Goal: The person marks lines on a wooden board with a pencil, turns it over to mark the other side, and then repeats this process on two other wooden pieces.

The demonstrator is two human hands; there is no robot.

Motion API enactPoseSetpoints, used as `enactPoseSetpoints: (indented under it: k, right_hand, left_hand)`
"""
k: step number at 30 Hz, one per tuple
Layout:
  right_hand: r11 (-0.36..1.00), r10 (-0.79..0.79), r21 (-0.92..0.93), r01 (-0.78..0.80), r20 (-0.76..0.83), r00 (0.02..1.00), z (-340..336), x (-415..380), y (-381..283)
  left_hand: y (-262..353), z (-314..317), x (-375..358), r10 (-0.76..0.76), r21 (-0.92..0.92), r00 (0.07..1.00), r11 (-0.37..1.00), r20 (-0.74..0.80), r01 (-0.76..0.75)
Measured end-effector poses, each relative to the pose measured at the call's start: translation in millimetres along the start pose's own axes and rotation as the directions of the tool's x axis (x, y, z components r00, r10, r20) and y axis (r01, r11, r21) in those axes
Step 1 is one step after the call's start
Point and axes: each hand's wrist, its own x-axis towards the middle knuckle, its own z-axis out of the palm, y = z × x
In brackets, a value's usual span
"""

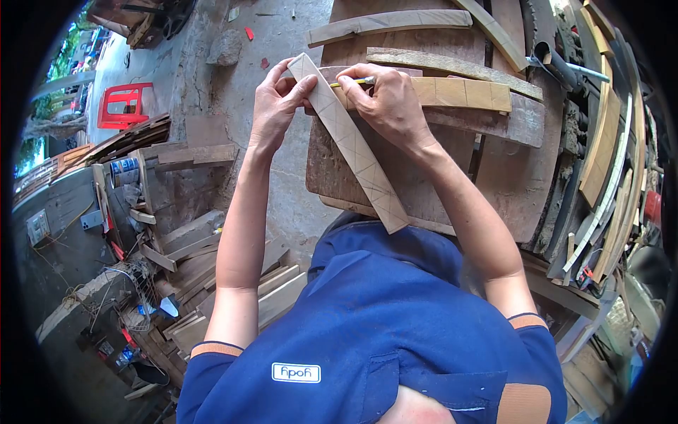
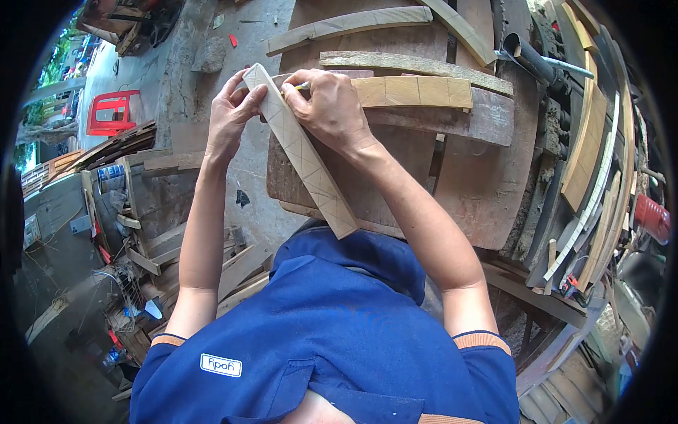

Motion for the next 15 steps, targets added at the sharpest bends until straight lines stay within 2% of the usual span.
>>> enactPoseSetpoints:
  k: [4, 6, 9, 15]
  right_hand:
    - [0.999, -0.028, -0.023, 0.028, 0.004, 1.0, -5, 3, -1]
    - [0.995, 0.082, -0.068, -0.076, 0.1, 0.992, -17, -1, -9]
    - [0.993, 0.121, -0.016, -0.12, 0.112, 0.986, -20, -3, -9]
    - [0.998, 0.052, -0.031, -0.051, 0.031, 0.998, -3, 7, 0]
  left_hand:
    - [0, 1, 0, 0.0, -0.03, 1.0, 1.0, -0.002, 0.0]
    - [0, 1, -1, 0.007, -0.013, 1.0, 1.0, -0.002, -0.007]
    - [1, 2, -1, 0.004, -0.01, 1.0, 1.0, -0.007, -0.005]
    - [2, 2, 0, 0.006, -0.026, 1.0, 1.0, 0.005, -0.006]
